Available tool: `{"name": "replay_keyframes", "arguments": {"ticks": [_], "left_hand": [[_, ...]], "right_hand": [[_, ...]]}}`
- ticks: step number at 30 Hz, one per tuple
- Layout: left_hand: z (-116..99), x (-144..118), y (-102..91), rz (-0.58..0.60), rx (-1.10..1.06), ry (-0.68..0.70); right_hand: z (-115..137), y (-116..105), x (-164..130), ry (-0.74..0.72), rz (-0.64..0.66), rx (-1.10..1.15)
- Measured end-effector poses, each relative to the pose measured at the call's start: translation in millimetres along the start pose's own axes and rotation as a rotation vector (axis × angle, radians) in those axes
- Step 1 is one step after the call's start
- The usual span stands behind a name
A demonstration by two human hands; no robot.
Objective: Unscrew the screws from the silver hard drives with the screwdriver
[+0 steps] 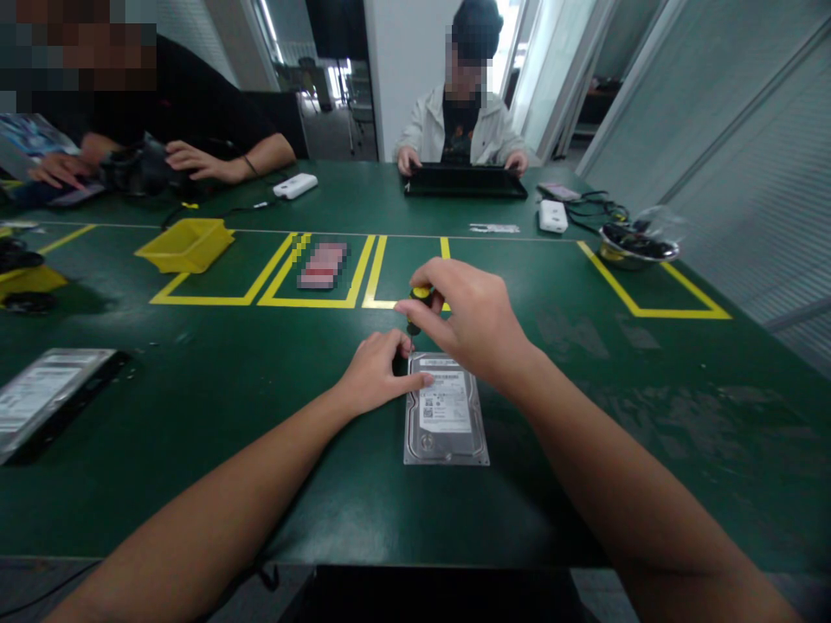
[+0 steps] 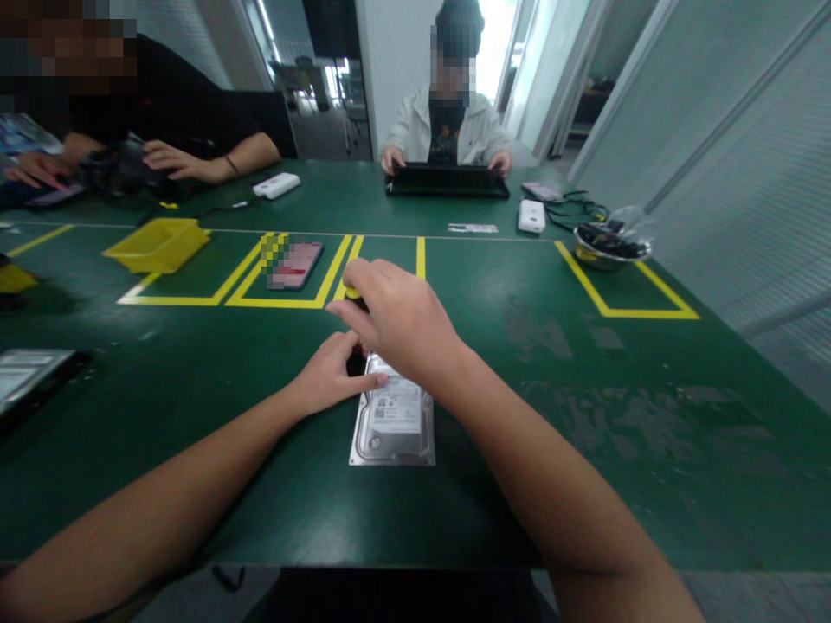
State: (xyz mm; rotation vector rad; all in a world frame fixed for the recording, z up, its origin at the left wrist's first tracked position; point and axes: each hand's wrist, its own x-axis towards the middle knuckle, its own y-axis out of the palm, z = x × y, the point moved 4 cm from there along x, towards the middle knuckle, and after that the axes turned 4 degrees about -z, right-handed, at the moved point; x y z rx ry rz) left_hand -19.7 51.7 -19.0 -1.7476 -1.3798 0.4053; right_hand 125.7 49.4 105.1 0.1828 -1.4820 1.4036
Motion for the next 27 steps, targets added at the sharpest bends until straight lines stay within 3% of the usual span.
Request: {"name": "replay_keyframes", "arguments": {"ticks": [12, 27], "left_hand": [[-1.0, 0.8, 0.1, 0.007, 0.019, -0.009], [1.4, 1.3, 2.5, 0.028, 0.026, 0.007]], "right_hand": [[1.6, 1.7, 0.8, 0.051, 0.004, -0.018], [1.7, -4.6, 3.1, -0.004, 0.061, 0.239]]}}
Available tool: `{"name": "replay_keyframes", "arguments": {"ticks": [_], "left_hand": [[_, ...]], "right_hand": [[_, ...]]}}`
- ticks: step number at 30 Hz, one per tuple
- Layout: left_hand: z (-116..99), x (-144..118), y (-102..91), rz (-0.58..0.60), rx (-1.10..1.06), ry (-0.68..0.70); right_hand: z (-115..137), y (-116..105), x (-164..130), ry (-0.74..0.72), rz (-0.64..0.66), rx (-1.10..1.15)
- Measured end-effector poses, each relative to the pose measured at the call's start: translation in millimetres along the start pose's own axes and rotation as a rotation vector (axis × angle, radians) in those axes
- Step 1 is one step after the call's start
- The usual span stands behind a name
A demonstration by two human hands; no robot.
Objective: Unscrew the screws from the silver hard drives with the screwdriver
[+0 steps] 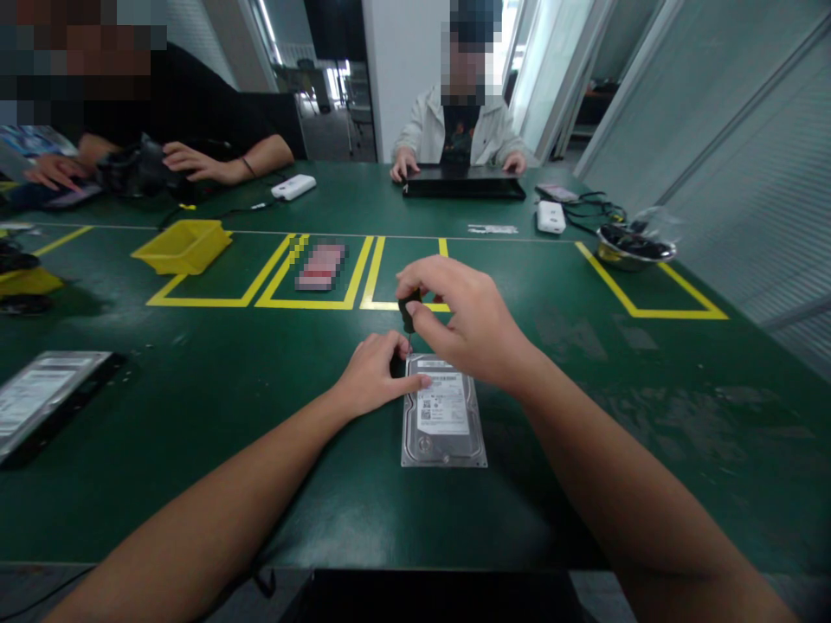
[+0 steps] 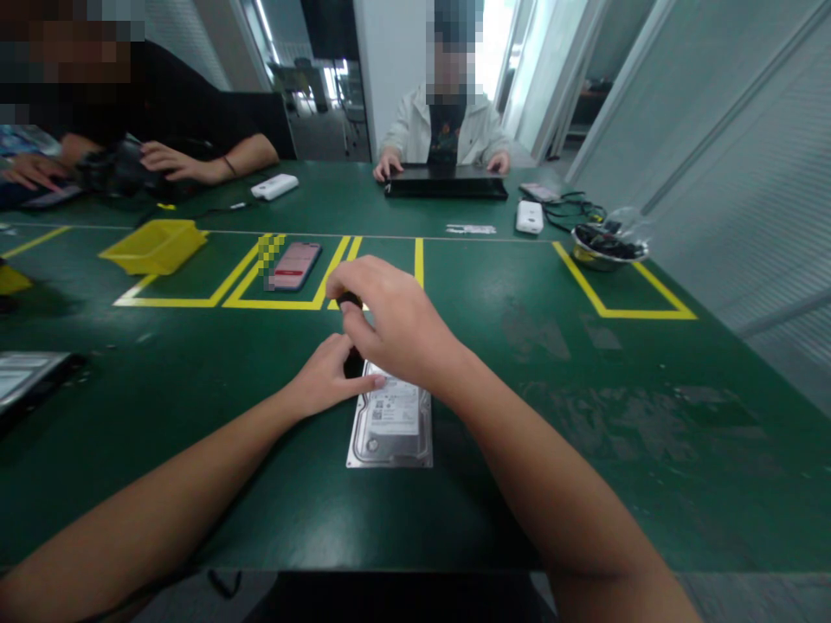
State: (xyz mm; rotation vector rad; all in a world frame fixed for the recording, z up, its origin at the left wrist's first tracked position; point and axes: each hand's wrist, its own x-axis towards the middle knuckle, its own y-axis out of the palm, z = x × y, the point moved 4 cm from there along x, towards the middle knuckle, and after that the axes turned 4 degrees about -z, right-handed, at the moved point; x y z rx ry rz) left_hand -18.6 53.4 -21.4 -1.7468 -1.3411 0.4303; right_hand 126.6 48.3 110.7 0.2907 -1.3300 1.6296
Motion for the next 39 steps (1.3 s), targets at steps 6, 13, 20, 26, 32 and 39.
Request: {"name": "replay_keyframes", "arguments": {"ticks": [6, 13, 20, 26, 32, 39], "left_hand": [[-2.3, -0.6, -2.1, -0.015, -0.006, -0.001], [-1.6, -0.7, -1.9, -0.005, -0.006, -0.014], [-0.8, -0.5, -1.3, -0.018, 0.005, 0.001], [0.1, -0.4, -0.5, -0.018, -0.009, 0.010], [-0.4, -0.7, -1.1, -0.017, -0.013, 0.000], [-2.0, -1.1, -2.2, -0.015, -0.028, -0.011]], "right_hand": [[-1.5, -1.4, 1.6, 0.030, -0.028, -0.038], [-0.7, -3.6, -0.1, -0.015, -0.006, -0.036], [0.8, -2.1, 0.7, -0.035, 0.029, -0.008], [3.0, -4.7, -0.6, -0.022, -0.002, -0.020], [-0.3, -4.0, 0.4, -0.005, -0.017, -0.005], [-1.2, -4.2, 0.6, 0.033, -0.003, -0.048]]}}
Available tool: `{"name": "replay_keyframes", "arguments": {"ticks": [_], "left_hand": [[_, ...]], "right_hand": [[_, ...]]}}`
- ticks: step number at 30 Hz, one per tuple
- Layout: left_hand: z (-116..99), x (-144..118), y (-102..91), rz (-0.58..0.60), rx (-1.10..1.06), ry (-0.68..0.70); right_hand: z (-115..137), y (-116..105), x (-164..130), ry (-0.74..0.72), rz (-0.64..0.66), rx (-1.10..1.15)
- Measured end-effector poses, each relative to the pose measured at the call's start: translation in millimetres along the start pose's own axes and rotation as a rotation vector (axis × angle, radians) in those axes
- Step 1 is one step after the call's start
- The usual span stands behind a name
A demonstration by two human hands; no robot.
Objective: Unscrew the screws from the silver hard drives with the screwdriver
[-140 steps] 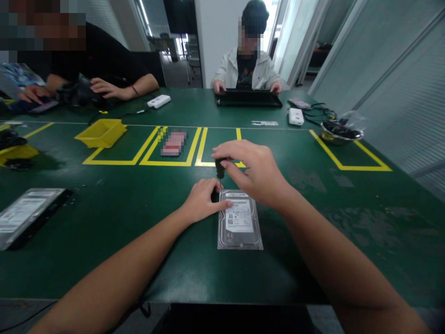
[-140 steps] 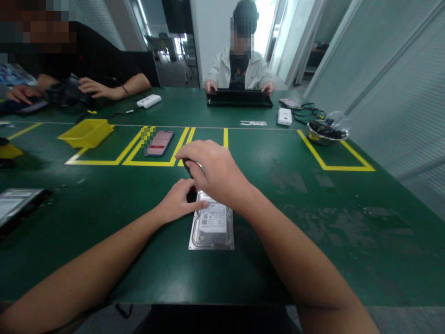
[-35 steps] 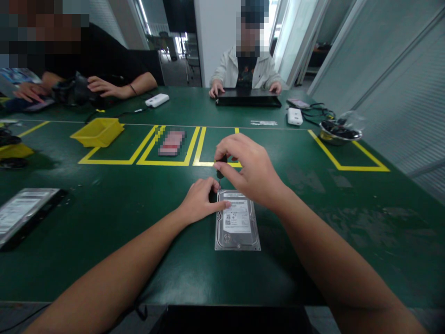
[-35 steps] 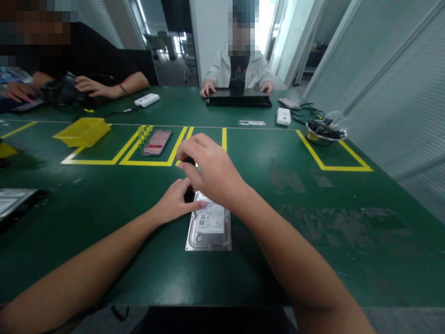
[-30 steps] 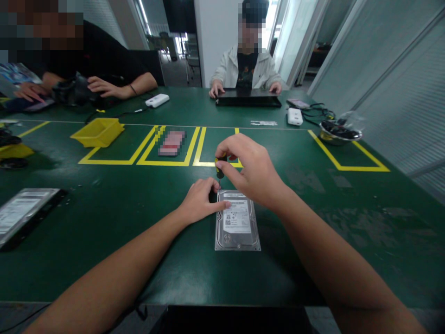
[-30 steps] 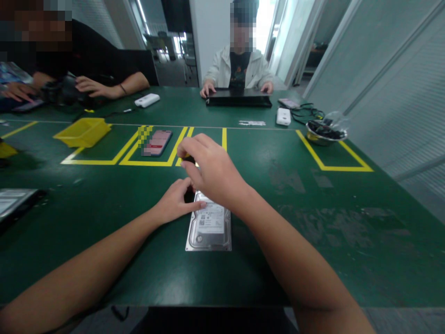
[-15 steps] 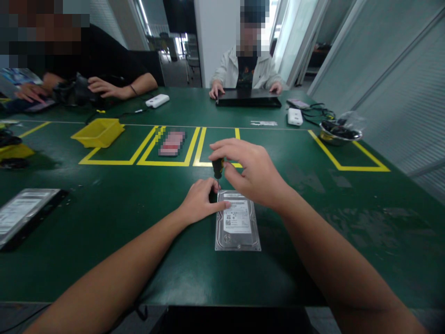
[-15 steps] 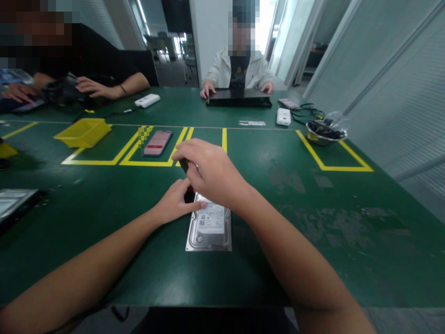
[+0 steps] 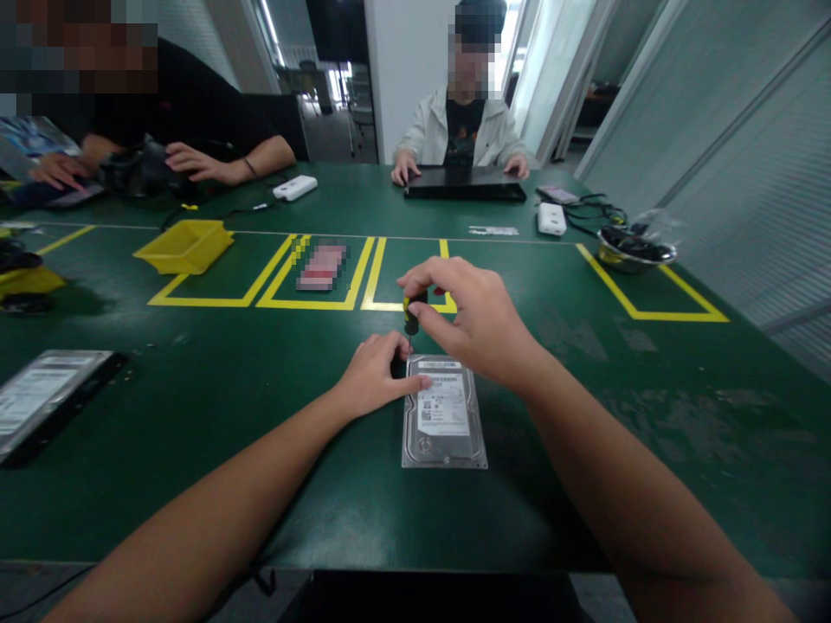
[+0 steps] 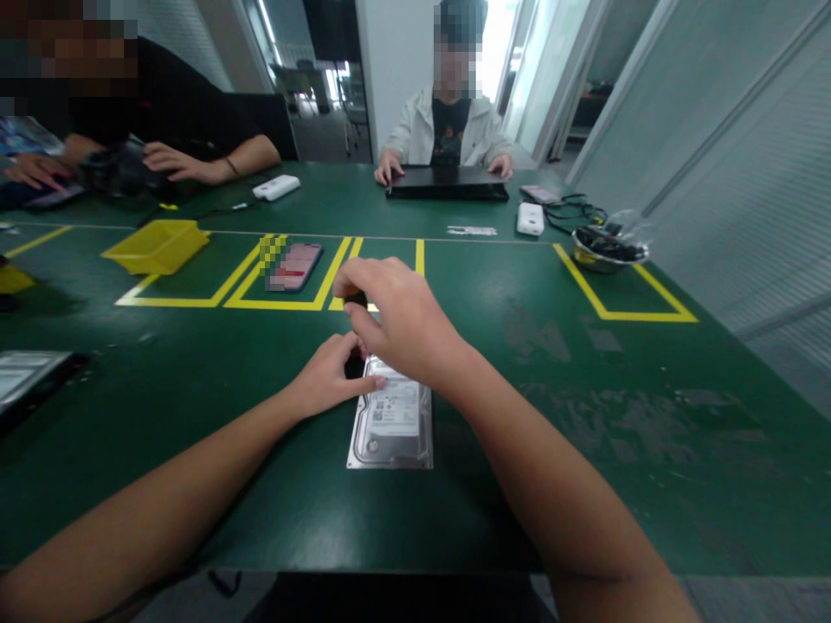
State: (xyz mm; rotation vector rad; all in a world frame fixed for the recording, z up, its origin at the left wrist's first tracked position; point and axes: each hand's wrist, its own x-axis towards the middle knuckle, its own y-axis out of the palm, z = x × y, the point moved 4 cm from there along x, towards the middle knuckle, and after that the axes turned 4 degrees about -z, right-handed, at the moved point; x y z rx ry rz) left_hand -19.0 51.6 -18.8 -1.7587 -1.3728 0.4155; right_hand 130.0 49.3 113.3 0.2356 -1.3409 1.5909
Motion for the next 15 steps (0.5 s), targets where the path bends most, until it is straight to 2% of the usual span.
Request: {"name": "replay_keyframes", "arguments": {"ticks": [10, 15], "left_hand": [[0.7, 0.3, 0.7, -0.008, -0.001, 0.013], [0.5, -0.3, -0.2, -0.007, 0.007, 0.004]], "right_hand": [[-0.9, 0.3, -0.5, -0.059, 0.000, 0.007], [0.1, -2.4, -0.4, -0.039, -0.056, -0.019]]}}
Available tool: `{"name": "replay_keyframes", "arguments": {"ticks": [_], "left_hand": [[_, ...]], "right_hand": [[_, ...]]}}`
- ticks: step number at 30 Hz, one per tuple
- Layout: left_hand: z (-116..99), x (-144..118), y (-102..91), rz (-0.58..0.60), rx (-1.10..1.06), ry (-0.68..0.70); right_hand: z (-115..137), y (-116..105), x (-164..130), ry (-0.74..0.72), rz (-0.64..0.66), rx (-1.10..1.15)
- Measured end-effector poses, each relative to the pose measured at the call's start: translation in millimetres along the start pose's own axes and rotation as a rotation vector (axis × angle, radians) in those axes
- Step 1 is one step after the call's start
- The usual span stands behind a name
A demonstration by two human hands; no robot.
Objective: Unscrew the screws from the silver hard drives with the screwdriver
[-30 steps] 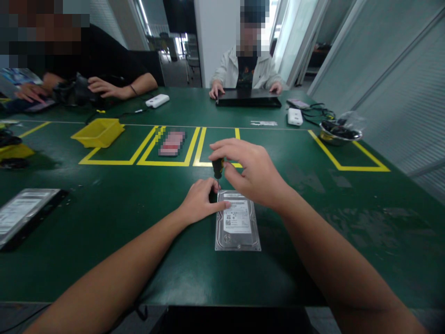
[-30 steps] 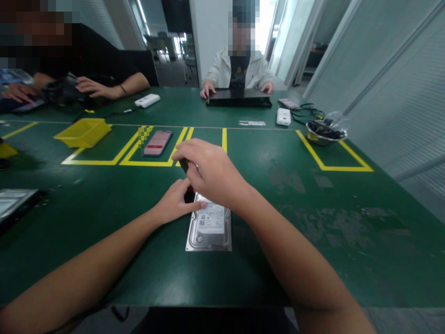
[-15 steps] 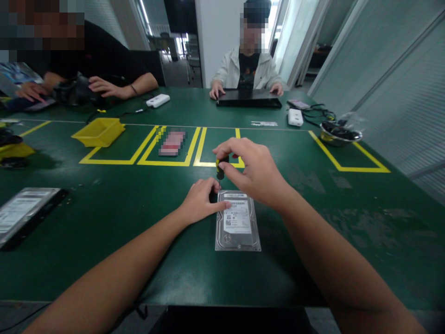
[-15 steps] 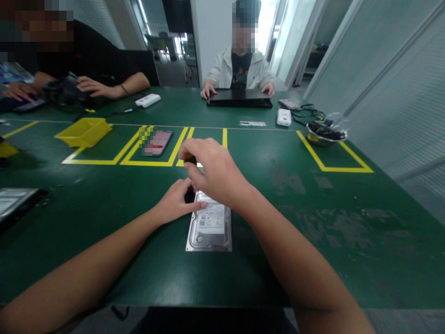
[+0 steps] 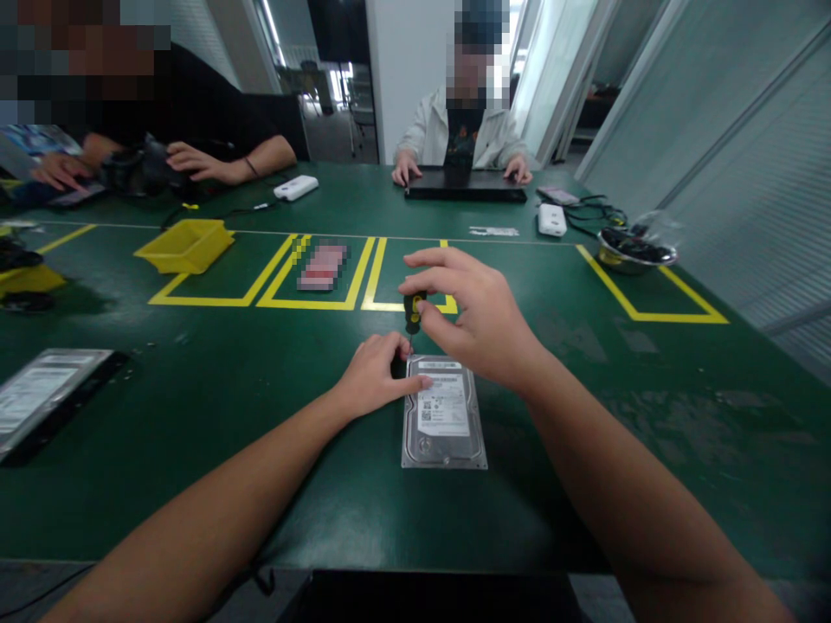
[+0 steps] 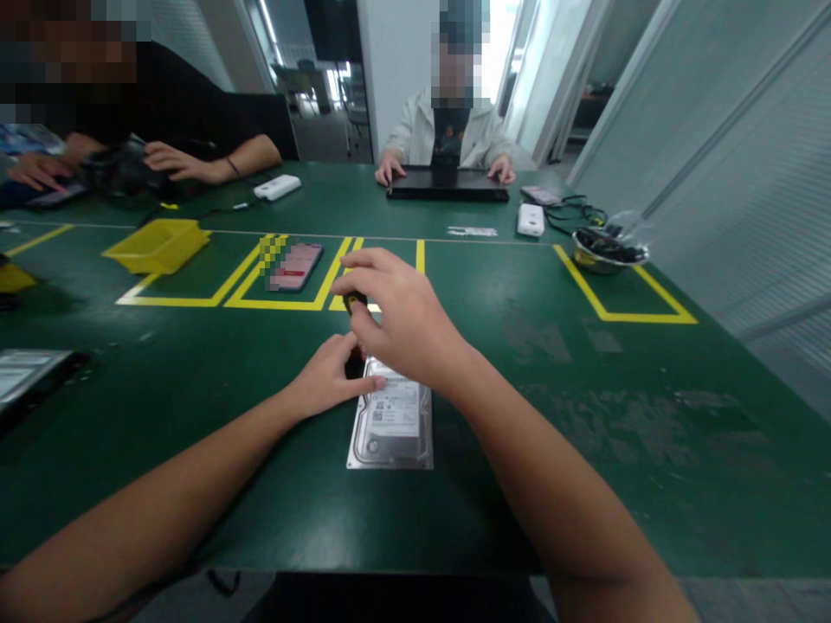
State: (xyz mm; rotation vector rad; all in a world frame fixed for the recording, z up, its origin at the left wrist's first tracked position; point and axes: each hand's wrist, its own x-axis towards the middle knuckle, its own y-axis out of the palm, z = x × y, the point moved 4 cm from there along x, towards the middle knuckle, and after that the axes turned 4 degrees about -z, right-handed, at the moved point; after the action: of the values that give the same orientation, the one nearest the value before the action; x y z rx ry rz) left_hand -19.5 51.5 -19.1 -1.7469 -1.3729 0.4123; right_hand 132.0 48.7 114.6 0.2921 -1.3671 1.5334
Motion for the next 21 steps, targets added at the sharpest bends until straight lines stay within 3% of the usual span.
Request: {"name": "replay_keyframes", "arguments": {"ticks": [21], "left_hand": [[1.9, 0.4, 1.5, 0.001, 0.006, 0.001]], "right_hand": [[-1.0, 2.6, -0.1, -0.025, 0.068, -0.029]]}}
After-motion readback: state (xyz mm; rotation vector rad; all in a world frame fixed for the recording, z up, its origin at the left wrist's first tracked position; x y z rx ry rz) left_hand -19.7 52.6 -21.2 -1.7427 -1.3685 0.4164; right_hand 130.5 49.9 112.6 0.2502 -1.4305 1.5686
